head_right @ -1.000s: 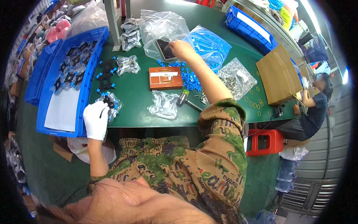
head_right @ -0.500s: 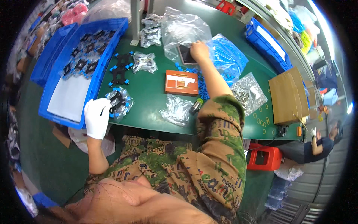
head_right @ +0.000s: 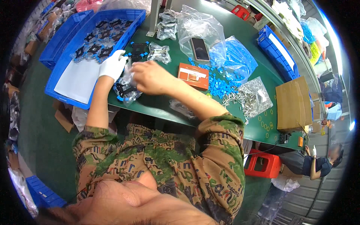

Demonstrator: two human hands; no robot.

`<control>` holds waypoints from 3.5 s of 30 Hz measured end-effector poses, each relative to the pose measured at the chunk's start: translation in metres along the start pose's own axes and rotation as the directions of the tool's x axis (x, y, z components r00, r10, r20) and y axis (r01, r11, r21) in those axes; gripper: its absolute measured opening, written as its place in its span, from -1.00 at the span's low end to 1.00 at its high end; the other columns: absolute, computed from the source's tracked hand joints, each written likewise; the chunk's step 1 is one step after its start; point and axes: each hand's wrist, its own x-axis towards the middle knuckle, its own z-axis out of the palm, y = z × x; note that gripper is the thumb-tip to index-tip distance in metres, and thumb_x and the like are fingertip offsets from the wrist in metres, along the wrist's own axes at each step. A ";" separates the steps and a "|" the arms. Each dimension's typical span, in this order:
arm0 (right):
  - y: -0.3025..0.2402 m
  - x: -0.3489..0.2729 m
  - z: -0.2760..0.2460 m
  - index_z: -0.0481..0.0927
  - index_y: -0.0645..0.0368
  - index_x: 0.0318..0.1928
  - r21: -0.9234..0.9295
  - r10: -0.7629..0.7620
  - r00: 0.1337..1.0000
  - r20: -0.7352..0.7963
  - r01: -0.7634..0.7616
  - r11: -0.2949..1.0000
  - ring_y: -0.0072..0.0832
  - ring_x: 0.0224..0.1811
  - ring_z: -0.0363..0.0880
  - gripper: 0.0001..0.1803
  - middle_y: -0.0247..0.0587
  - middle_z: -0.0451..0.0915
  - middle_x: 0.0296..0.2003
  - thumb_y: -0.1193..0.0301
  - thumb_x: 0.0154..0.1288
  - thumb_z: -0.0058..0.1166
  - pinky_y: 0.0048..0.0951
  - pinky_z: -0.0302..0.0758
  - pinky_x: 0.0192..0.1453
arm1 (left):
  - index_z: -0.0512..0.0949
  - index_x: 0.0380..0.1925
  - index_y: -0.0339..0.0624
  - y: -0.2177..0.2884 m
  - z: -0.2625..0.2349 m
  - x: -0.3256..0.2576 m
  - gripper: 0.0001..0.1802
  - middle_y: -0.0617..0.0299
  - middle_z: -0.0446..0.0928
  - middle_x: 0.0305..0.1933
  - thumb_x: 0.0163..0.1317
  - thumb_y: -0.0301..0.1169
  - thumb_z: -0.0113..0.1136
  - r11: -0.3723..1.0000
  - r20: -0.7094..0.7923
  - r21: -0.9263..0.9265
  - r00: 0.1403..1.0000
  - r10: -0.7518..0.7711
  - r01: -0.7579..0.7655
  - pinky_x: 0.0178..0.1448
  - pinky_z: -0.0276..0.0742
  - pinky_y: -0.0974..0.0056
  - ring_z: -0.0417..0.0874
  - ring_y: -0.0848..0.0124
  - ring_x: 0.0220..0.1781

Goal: The person assembles small black plastic components by inserting metal pins and securing them with blue plastic clips. They use a hammer to tap the pins into place and then place the finished units into a blue bin. The process is repeated for multiple units throughout the video.

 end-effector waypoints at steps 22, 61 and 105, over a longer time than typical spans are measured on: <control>-0.007 -0.010 0.035 0.67 0.00 0.02 0.060 -0.129 0.964 0.233 0.118 0.991 -0.33 0.34 0.52 -0.66 -0.29 0.64 0.11 0.38 0.20 0.27 -0.12 0.40 0.35 | 0.40 0.45 -0.13 0.000 -0.010 0.011 -0.24 0.20 0.71 -0.37 0.25 -0.26 0.42 0.900 -0.174 -0.397 0.977 0.120 -0.182 -0.13 0.57 0.31 0.64 0.44 -0.35; 0.012 -0.074 0.004 0.68 0.06 0.01 0.084 0.040 0.995 0.095 -0.048 0.995 -0.16 -0.18 0.69 -0.72 -0.17 0.68 -0.27 0.40 0.29 0.23 -0.14 0.60 -0.04 | 0.63 0.23 0.08 -0.015 0.027 -0.079 -0.56 0.01 0.71 0.00 0.39 -0.14 0.23 0.984 -0.070 0.024 0.981 0.179 -0.177 0.14 0.60 0.07 0.72 0.04 0.02; 0.333 -0.147 0.014 0.55 0.18 0.22 -0.078 0.781 0.502 -0.371 -0.855 0.513 0.16 0.22 0.56 -0.49 0.30 0.61 0.08 0.23 0.31 0.12 0.06 0.51 0.31 | 0.56 0.29 -0.09 0.053 0.002 -0.082 -0.38 -0.07 0.50 0.34 0.27 -0.10 0.35 0.968 0.148 0.216 0.984 0.098 -0.129 0.35 0.48 -0.05 0.56 -0.05 0.28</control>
